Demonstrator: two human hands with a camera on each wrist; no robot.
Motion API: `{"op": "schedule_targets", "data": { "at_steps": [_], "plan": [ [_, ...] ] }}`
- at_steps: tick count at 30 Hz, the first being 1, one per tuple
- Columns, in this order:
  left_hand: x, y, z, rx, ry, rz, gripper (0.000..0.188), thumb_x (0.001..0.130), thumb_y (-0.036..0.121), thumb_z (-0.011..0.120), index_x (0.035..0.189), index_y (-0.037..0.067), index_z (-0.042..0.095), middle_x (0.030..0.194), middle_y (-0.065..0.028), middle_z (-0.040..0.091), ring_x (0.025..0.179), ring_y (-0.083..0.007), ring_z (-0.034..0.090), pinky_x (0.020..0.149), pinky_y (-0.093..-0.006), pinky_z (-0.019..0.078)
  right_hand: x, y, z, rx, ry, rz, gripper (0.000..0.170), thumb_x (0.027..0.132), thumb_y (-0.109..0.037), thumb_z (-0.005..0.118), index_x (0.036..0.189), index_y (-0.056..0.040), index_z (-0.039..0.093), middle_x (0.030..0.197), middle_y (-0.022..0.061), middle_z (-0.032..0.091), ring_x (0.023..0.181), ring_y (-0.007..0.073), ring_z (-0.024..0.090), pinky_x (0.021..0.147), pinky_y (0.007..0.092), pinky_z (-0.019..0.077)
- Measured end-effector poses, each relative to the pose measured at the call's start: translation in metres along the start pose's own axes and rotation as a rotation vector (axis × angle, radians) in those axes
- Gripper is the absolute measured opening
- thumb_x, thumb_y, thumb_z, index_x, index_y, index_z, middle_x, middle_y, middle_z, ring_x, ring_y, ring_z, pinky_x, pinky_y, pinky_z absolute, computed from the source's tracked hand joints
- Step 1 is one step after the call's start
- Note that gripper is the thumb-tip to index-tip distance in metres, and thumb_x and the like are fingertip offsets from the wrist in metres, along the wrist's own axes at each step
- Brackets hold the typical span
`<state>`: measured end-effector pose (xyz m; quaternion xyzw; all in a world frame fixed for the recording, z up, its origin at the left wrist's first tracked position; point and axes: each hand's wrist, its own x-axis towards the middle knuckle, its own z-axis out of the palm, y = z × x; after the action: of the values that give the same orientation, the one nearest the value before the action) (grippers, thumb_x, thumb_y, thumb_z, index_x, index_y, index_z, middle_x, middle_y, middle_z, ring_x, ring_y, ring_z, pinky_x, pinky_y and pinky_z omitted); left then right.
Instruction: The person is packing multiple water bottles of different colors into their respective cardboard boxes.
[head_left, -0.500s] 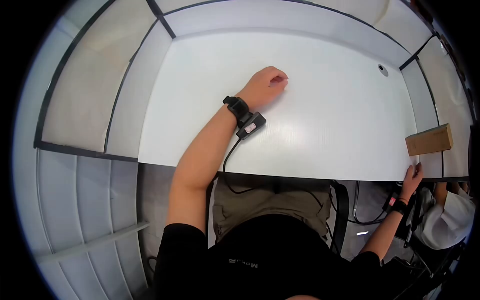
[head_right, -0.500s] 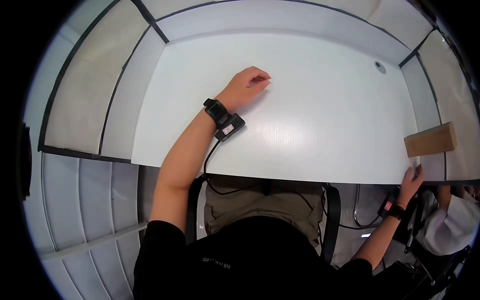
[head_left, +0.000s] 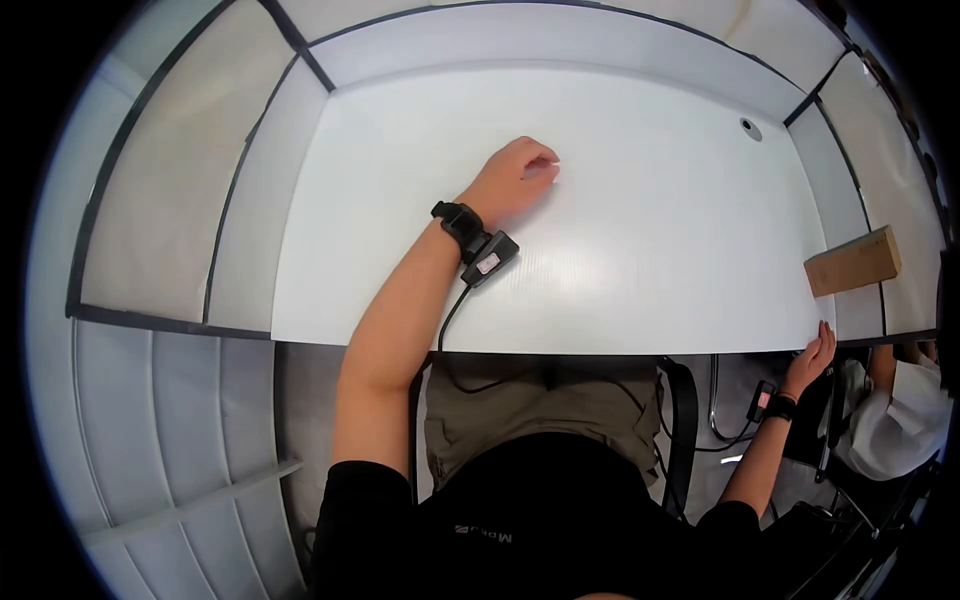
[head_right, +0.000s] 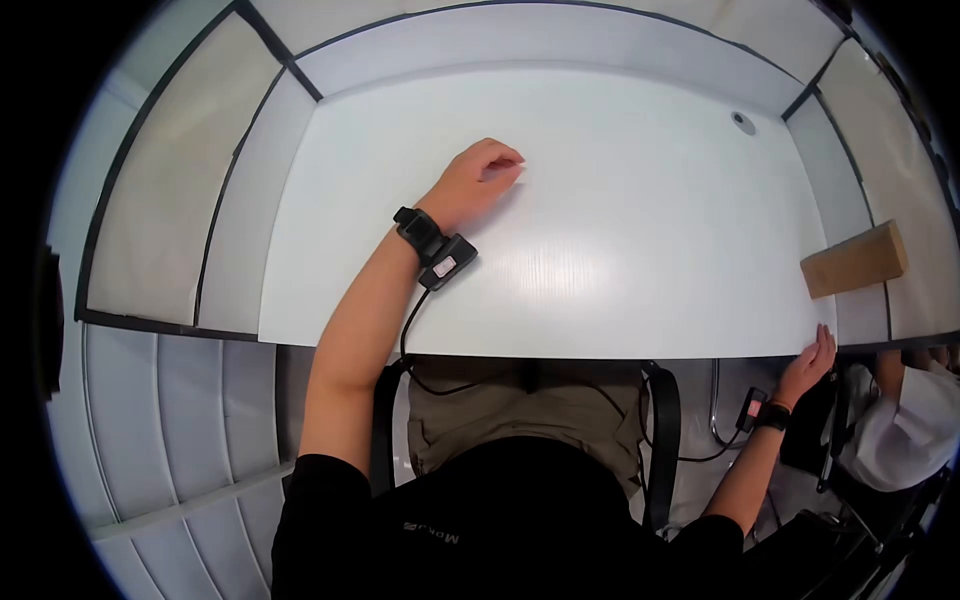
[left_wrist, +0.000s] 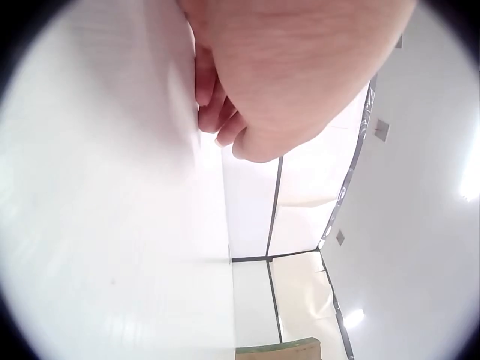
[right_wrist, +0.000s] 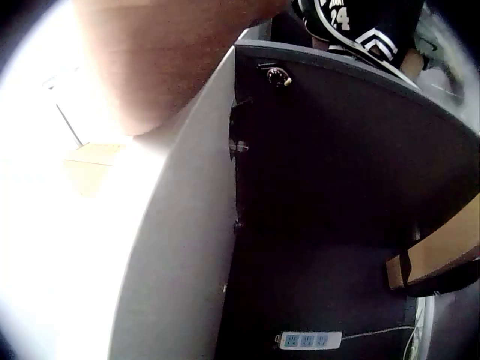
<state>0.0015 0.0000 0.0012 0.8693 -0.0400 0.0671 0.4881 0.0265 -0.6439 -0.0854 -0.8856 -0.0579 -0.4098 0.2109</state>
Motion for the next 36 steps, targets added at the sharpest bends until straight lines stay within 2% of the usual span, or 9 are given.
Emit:
{"op": "schedule_targets", "data": {
  "at_steps": [6, 8, 9, 11, 13, 14, 15, 17, 36],
  "plan": [
    [-0.002, -0.001, -0.001, -0.056, -0.009, -0.012, 0.022, 0.098, 0.017, 0.062, 0.113, 0.002, 0.066, 0.116, -0.0079, 0.061, 0.114, -0.0202, 0.061, 0.102, -0.0333, 0.0467, 0.018, 0.066, -0.051, 0.1, 0.492, 0.564, 0.038, 0.098, -0.018, 0.059, 0.12, 0.0127, 0.062, 0.128, 0.0244, 0.062, 0.107, 0.0297, 0.064, 0.097, 0.0396, 0.0499],
    [-0.001, 0.002, 0.0, -0.051, -0.017, -0.022, 0.021, 0.098, 0.017, 0.062, 0.113, 0.002, 0.065, 0.116, -0.0077, 0.061, 0.114, -0.02, 0.06, 0.102, -0.0335, 0.0467, 0.038, 0.127, -0.072, 0.241, 0.327, 0.627, 0.041, 0.1, -0.022, 0.056, 0.123, 0.0106, 0.063, 0.128, 0.0223, 0.063, 0.112, 0.031, 0.063, 0.1, 0.0387, 0.0483],
    [0.0, 0.001, 0.001, -0.046, -0.018, -0.011, 0.021, 0.098, 0.017, 0.062, 0.113, 0.002, 0.065, 0.116, -0.0077, 0.061, 0.114, -0.02, 0.06, 0.102, -0.0334, 0.0467, 0.054, 0.103, -0.079, 0.152, 0.224, 0.689, 0.043, 0.103, -0.023, 0.051, 0.133, 0.0058, 0.059, 0.137, 0.0187, 0.058, 0.123, 0.0295, 0.059, 0.104, 0.0373, 0.0457],
    [0.0, -0.002, 0.0, -0.033, -0.016, 0.005, 0.021, 0.098, 0.018, 0.062, 0.113, 0.002, 0.066, 0.116, -0.0077, 0.061, 0.114, -0.02, 0.06, 0.102, -0.0333, 0.0467, 0.066, 0.141, -0.087, 0.144, -0.018, 0.525, 0.047, 0.102, -0.02, 0.051, 0.143, 0.0033, 0.047, 0.138, 0.0181, 0.056, 0.125, 0.0291, 0.058, 0.104, 0.0377, 0.0471],
    [0.0, 0.0, -0.001, -0.011, -0.015, 0.016, 0.024, 0.098, 0.021, 0.061, 0.112, 0.002, 0.065, 0.117, -0.0094, 0.061, 0.113, -0.0225, 0.061, 0.101, -0.0343, 0.0477, 0.079, 0.257, -0.087, 0.042, -0.27, 0.354, 0.05, 0.104, -0.015, 0.046, 0.152, -0.0044, 0.036, 0.144, 0.0167, 0.049, 0.136, 0.029, 0.05, 0.109, 0.0424, 0.045],
    [-0.001, 0.001, -0.002, 0.001, -0.013, 0.022, 0.025, 0.098, 0.023, 0.061, 0.112, 0.002, 0.065, 0.117, -0.0103, 0.061, 0.113, -0.0237, 0.062, 0.101, -0.0349, 0.0482, 0.087, 0.304, -0.076, 0.294, -0.205, 0.461, 0.046, 0.103, -0.009, 0.043, 0.149, -0.0076, 0.044, 0.135, 0.0189, 0.054, 0.137, 0.0333, 0.047, 0.111, 0.0437, 0.0426],
    [-0.001, 0.0, -0.002, -0.005, -0.009, 0.013, 0.024, 0.099, 0.022, 0.061, 0.112, 0.002, 0.065, 0.116, -0.0094, 0.061, 0.113, -0.0224, 0.061, 0.101, -0.0341, 0.0479, 0.099, 0.315, -0.075, 0.083, -0.31, 0.347, 0.043, 0.102, -0.01, 0.044, 0.145, -0.0053, 0.047, 0.136, 0.0205, 0.053, 0.134, 0.0365, 0.048, 0.111, 0.0445, 0.0422],
    [0.0, -0.002, 0.0, -0.022, -0.001, -0.006, 0.022, 0.099, 0.019, 0.061, 0.113, 0.003, 0.066, 0.116, -0.0076, 0.061, 0.112, -0.0197, 0.061, 0.101, -0.0325, 0.0473, 0.119, 0.317, -0.075, -0.187, -0.436, 0.236, 0.041, 0.101, -0.011, 0.046, 0.141, -0.0029, 0.05, 0.137, 0.022, 0.053, 0.132, 0.0395, 0.049, 0.11, 0.0453, 0.0417],
    [-0.002, -0.002, -0.002, 0.003, -0.005, 0.036, 0.024, 0.098, 0.022, 0.06, 0.112, 0.002, 0.065, 0.116, -0.0099, 0.061, 0.111, -0.0232, 0.062, 0.099, -0.034, 0.0497, 0.197, 0.285, -0.083, -0.054, -0.533, 0.47, 0.054, 0.092, -0.021, 0.061, 0.14, -0.0004, 0.05, 0.139, 0.0194, 0.053, 0.129, 0.036, 0.05, 0.11, 0.0438, 0.0402]
  ]
}}
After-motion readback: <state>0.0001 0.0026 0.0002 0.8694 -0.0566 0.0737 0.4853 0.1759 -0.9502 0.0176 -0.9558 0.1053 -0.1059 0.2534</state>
